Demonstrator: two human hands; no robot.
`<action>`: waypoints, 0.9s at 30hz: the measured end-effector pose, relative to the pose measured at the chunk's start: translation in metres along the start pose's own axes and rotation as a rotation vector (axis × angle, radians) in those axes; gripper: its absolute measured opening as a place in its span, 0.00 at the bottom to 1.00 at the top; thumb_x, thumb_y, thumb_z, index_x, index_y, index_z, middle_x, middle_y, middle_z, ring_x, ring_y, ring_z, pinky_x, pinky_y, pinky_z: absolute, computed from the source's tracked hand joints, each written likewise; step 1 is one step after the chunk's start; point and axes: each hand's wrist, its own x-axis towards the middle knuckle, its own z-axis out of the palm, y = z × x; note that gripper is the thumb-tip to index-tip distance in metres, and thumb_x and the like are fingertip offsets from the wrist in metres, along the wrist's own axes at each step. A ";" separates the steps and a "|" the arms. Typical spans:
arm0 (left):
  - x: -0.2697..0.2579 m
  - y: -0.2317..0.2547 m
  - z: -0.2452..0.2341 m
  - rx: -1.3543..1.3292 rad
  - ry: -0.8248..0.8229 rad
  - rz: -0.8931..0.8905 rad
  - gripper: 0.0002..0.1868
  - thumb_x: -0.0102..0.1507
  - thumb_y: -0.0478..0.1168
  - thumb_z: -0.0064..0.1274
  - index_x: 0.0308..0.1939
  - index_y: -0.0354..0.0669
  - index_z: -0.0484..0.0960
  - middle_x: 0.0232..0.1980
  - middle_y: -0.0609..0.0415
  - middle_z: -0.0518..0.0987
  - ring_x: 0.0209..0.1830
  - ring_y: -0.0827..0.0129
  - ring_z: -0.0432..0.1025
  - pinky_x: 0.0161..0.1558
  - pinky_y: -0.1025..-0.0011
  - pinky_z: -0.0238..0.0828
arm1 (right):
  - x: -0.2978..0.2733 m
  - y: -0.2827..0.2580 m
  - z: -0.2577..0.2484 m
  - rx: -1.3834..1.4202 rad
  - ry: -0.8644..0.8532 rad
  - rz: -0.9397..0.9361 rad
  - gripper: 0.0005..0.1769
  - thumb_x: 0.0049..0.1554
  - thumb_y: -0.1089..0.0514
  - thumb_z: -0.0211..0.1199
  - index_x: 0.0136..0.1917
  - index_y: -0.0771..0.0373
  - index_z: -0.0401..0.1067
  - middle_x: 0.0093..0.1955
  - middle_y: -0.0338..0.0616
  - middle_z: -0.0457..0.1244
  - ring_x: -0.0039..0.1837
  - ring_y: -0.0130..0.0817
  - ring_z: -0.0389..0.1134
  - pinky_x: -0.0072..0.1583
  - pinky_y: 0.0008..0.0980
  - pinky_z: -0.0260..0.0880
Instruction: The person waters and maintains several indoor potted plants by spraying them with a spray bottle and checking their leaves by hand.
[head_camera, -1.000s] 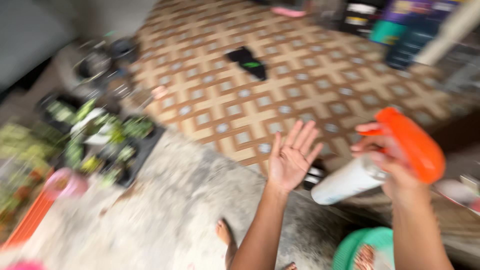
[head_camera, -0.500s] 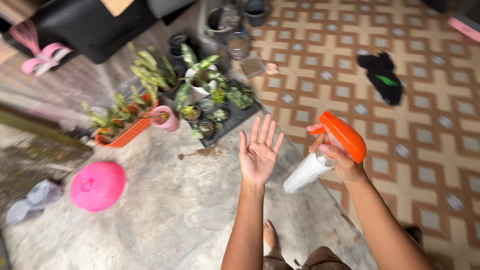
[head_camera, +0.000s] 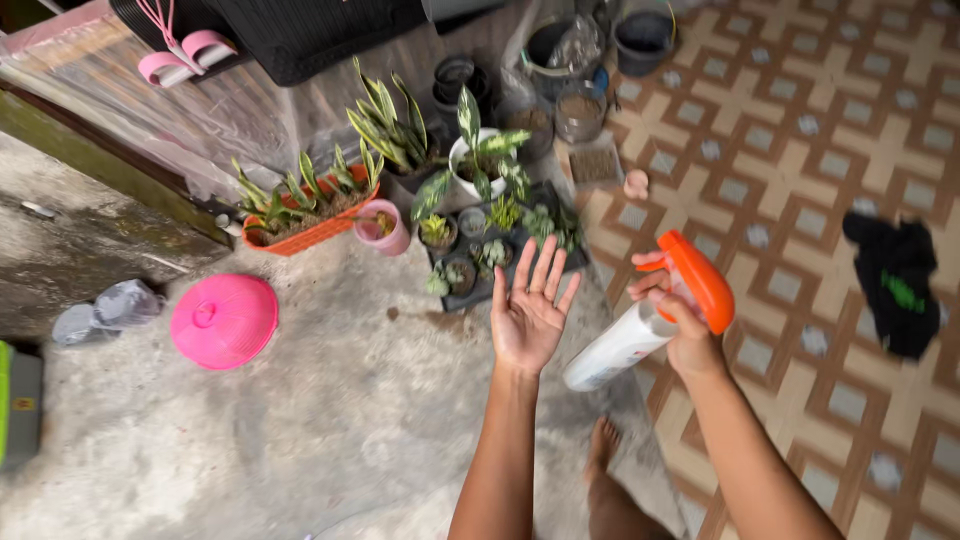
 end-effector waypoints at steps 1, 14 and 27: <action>0.020 -0.003 -0.003 -0.013 -0.001 0.014 0.29 0.66 0.57 0.27 0.65 0.45 0.59 0.69 0.50 0.57 0.70 0.63 0.51 0.66 0.57 0.46 | 0.020 0.004 -0.004 0.002 -0.018 0.005 0.29 0.45 0.67 0.51 0.62 0.65 0.58 0.56 0.52 0.60 0.47 0.35 0.64 0.52 0.34 0.66; 0.198 0.036 -0.034 -0.012 -0.016 0.187 0.34 0.64 0.62 0.26 0.66 0.45 0.57 0.69 0.49 0.56 0.69 0.61 0.51 0.67 0.57 0.46 | 0.212 0.085 -0.007 -0.167 -0.142 0.034 0.26 0.47 0.71 0.49 0.60 0.68 0.58 0.56 0.47 0.60 0.45 0.31 0.65 0.50 0.29 0.66; 0.262 0.124 -0.147 0.048 0.099 0.260 0.36 0.63 0.63 0.27 0.67 0.43 0.55 0.70 0.50 0.56 0.70 0.60 0.50 0.67 0.57 0.46 | 0.259 0.297 -0.020 -0.422 -0.126 0.349 0.17 0.46 0.72 0.52 0.51 0.66 0.67 0.46 0.42 0.62 0.38 0.29 0.65 0.41 0.26 0.66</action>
